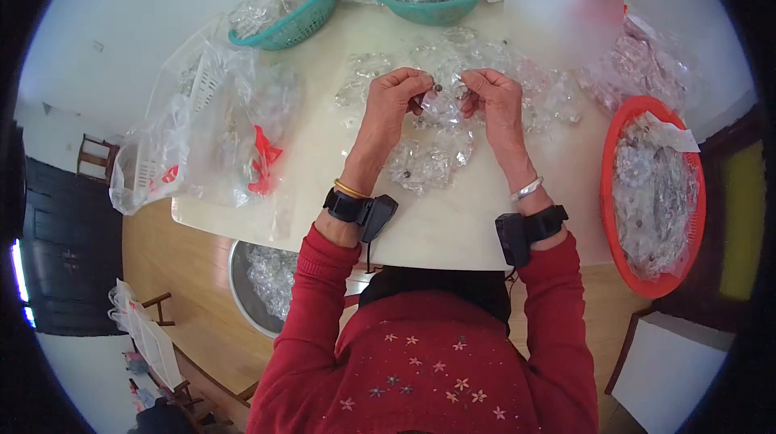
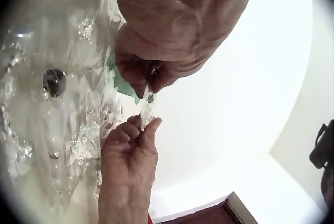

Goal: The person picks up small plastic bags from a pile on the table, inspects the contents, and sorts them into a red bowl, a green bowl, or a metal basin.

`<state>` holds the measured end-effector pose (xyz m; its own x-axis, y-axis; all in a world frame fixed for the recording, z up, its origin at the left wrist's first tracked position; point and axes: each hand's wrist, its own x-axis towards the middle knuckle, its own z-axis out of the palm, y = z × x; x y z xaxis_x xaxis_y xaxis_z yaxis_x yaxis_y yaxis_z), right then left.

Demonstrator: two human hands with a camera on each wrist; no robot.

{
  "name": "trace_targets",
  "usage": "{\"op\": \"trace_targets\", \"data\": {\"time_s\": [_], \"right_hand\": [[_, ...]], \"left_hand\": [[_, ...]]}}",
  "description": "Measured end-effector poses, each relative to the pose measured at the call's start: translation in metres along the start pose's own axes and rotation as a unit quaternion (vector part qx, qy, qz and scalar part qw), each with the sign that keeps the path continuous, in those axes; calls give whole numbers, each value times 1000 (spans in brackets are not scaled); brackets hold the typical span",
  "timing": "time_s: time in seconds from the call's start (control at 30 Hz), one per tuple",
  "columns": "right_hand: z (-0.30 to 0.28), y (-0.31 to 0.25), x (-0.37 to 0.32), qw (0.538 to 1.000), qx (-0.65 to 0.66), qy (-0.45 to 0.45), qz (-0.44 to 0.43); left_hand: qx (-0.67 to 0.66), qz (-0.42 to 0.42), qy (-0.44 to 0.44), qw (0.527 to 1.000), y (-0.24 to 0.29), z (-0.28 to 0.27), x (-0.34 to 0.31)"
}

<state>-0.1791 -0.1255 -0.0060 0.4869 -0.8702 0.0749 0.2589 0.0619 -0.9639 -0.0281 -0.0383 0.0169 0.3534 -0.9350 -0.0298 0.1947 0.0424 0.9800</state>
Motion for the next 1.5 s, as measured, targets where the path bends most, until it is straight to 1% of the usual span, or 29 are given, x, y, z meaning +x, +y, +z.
{"op": "trace_targets", "data": {"time_s": [0.03, 0.13, 0.17, 0.27, 0.4, 0.57, 0.67, 0.83, 0.93, 1.07, 1.23, 1.37, 1.47, 1.5], "right_hand": [[0, 0, 0, 1000, 1, 3, 1], [2, -2, -2, 998, 46, 13, 31], [3, -3, -3, 998, 47, 15, 32], [8, -7, -2, 994, 106, 3, 26], [7, -1, -1, 996, 86, -2, -1], [0, 2, 1, 996, 86, -14, -9], [0, 0, -2, 998, 64, -18, 6], [-2, 0, -2, 998, 58, -16, 0], [3, -2, -2, 998, 62, 31, -11], [5, -4, -3, 997, 61, 40, -14], [6, -2, -2, 998, 58, 28, -16], [4, -2, 0, 997, 71, 29, -1], [6, -4, -2, 999, -31, 10, 4], [8, -4, -2, 1000, -15, 6, 11]], "left_hand": [[1, -2, -2, 1000, 0, 1, 0], [-43, 10, 44, 998, -1, 6, -2], [-42, 8, 43, 998, -1, 7, -2], [-103, 45, 68, 991, -1, 8, 0], [-118, 44, 47, 991, -9, 2, 4], [-125, 36, 22, 991, -1, 4, -1], [-103, 12, 70, 992, 1, 11, -2], [-63, 18, 62, 996, 0, 8, -3], [28, 17, 36, 999, -1, 1, -2], [56, 19, 33, 998, 2, 2, -4], [44, 53, 35, 997, -2, 3, -2], [34, 74, 36, 996, -3, 5, -1], [29, 95, 50, 994, -6, 5, 1], [32, 90, 46, 994, -6, 4, 1]]}}
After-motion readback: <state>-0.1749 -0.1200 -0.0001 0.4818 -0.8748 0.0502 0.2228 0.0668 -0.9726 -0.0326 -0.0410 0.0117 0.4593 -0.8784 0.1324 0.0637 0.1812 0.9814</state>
